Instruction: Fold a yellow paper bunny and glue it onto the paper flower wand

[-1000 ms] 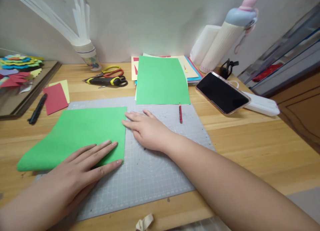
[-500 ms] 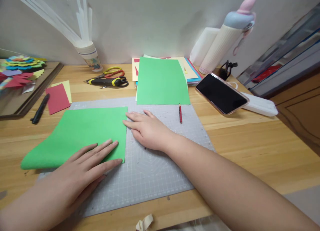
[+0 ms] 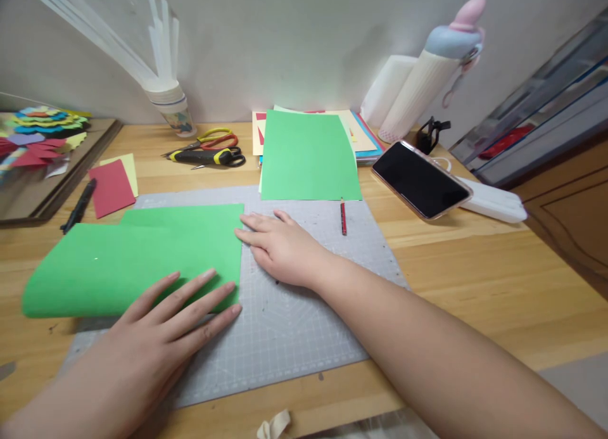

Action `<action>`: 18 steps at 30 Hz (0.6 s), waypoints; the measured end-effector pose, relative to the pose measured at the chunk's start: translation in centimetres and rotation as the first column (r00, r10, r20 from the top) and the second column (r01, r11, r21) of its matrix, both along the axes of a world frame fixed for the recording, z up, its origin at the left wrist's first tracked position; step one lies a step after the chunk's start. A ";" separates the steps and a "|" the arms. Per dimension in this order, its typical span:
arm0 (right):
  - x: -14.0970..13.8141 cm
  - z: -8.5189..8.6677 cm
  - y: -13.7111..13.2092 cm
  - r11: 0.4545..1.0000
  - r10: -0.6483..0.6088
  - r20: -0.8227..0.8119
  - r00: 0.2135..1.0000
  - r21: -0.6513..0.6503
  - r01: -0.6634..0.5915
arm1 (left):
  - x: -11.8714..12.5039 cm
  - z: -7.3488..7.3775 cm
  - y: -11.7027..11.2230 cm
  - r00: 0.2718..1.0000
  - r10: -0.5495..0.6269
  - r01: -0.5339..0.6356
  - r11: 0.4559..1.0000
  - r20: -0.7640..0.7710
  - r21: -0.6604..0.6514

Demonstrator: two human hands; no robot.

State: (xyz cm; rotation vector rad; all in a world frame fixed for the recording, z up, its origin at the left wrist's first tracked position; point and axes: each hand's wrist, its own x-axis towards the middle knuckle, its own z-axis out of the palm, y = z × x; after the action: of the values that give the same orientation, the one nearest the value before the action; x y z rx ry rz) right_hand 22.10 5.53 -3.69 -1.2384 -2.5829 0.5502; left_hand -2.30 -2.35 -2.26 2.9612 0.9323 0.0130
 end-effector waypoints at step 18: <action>-1.3 -0.2 -0.8 0.992 -0.127 -0.033 0.991 0.019 0.128 | 2.0 1.2 -0.9 0.973 0.114 -0.133 0.988 0.199 0.084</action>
State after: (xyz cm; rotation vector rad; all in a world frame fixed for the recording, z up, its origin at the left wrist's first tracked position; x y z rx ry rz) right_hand 20.75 4.73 -3.94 -1.3650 -2.4562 0.5119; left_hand -0.29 -3.23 -1.05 2.9131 1.1151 0.3541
